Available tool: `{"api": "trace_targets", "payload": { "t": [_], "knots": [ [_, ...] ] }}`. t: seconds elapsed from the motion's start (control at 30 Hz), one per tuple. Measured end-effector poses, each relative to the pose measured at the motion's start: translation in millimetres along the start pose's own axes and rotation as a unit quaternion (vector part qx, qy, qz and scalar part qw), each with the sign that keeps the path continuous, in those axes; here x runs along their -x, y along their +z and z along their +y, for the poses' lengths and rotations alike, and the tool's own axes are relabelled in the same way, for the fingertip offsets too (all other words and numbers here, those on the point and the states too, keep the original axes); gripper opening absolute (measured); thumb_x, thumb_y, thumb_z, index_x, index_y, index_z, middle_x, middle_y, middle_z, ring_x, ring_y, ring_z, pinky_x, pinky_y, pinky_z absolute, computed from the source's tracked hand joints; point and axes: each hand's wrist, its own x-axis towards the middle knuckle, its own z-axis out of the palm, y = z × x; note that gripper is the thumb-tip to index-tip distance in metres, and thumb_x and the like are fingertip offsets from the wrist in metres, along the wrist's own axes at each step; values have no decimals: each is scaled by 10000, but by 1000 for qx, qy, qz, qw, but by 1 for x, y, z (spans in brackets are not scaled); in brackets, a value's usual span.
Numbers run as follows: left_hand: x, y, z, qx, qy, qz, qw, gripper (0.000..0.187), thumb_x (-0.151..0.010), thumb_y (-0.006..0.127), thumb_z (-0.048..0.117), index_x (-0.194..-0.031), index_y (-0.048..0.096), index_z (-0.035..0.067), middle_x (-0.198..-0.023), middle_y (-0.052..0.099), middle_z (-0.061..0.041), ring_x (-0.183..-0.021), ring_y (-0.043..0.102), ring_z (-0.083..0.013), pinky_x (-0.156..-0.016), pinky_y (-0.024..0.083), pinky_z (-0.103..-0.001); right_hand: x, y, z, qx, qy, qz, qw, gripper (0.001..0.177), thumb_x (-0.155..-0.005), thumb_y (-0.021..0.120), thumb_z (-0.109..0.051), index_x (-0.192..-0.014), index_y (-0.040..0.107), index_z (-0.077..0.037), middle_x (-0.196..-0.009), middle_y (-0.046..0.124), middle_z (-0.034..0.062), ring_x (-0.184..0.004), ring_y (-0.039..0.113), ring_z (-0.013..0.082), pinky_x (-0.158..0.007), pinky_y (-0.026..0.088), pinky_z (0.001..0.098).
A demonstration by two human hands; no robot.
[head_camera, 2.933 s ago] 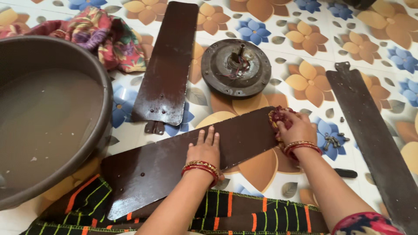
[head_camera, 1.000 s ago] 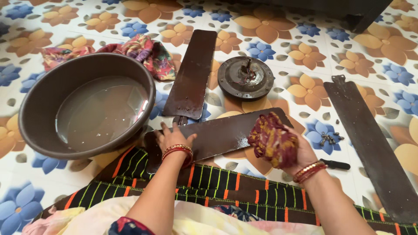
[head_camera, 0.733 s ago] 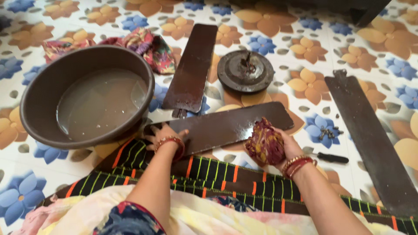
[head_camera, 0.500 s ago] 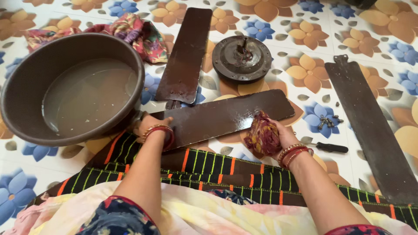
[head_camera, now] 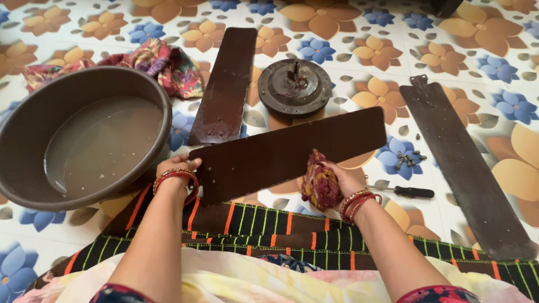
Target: The person sits on a tiled floor and wipes the surfaces of disassembled ceiling fan blades with a cloth. They handle each blade one at a time, turning them over to clean both sides, while a fan motor housing and a basin of water remain nearby.
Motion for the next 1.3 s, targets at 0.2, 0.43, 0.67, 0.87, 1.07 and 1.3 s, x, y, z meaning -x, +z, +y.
{"api": "trace_targets", "payload": {
  "t": [0.2, 0.43, 0.67, 0.87, 1.07, 1.3],
  "knots": [
    [76, -1, 75, 97, 148, -91, 980, 201, -847, 778, 5, -1023, 700, 61, -1021, 732, -39, -933, 680, -155, -765, 551, -290, 43, 35, -30, 5, -73, -59, 996, 364, -918, 618, -342, -1201, 671, -119, -1108, 755, 118, -974, 734, 255, -888, 599, 432],
    [166, -9, 195, 87, 403, -135, 901, 157, -836, 778, -38, -968, 750, 44, -1360, 521, -70, -1060, 707, -126, -814, 612, -265, 117, 74, -61, 1, -142, -7, 990, 392, -910, 677, -321, -1180, 683, -36, -1027, 762, 140, -849, 738, 243, -796, 602, 397],
    [234, -13, 241, -19, 458, -120, 881, 206, -754, 817, -45, -925, 780, 64, -1517, 474, 18, -920, 733, -99, -669, 597, -229, 192, 97, -91, 218, -354, 63, 907, 393, -889, 716, -302, -1183, 682, -44, -980, 746, 80, -793, 706, 153, -720, 573, 309],
    [240, -12, 234, -5, 479, -142, 866, 314, -745, 852, -11, -1034, 771, 80, -1126, 739, -18, -937, 720, -72, -763, 595, -205, 195, 149, -108, 237, -441, 56, 864, 476, -852, 710, -300, -1286, 639, -116, -981, 763, 44, -819, 744, 147, -740, 620, 311],
    [249, -13, 214, 134, 407, -249, 868, 376, -818, 775, -61, -1181, 743, 27, -1160, 704, -60, -965, 695, -147, -902, 585, -276, 204, 185, -90, 426, -429, 23, 796, 566, -830, 770, -330, -1351, 645, -148, -1098, 768, 47, -967, 744, 128, -867, 588, 290],
    [277, -26, 210, 281, 235, -285, 886, 329, -894, 689, 138, -1208, 671, 39, -1089, 717, -63, -953, 699, -166, -851, 607, -311, 223, 192, -65, 415, -392, -26, 821, 524, -819, 755, -331, -1305, 695, -144, -1103, 793, 50, -966, 751, 133, -872, 591, 297]
  ]
}}
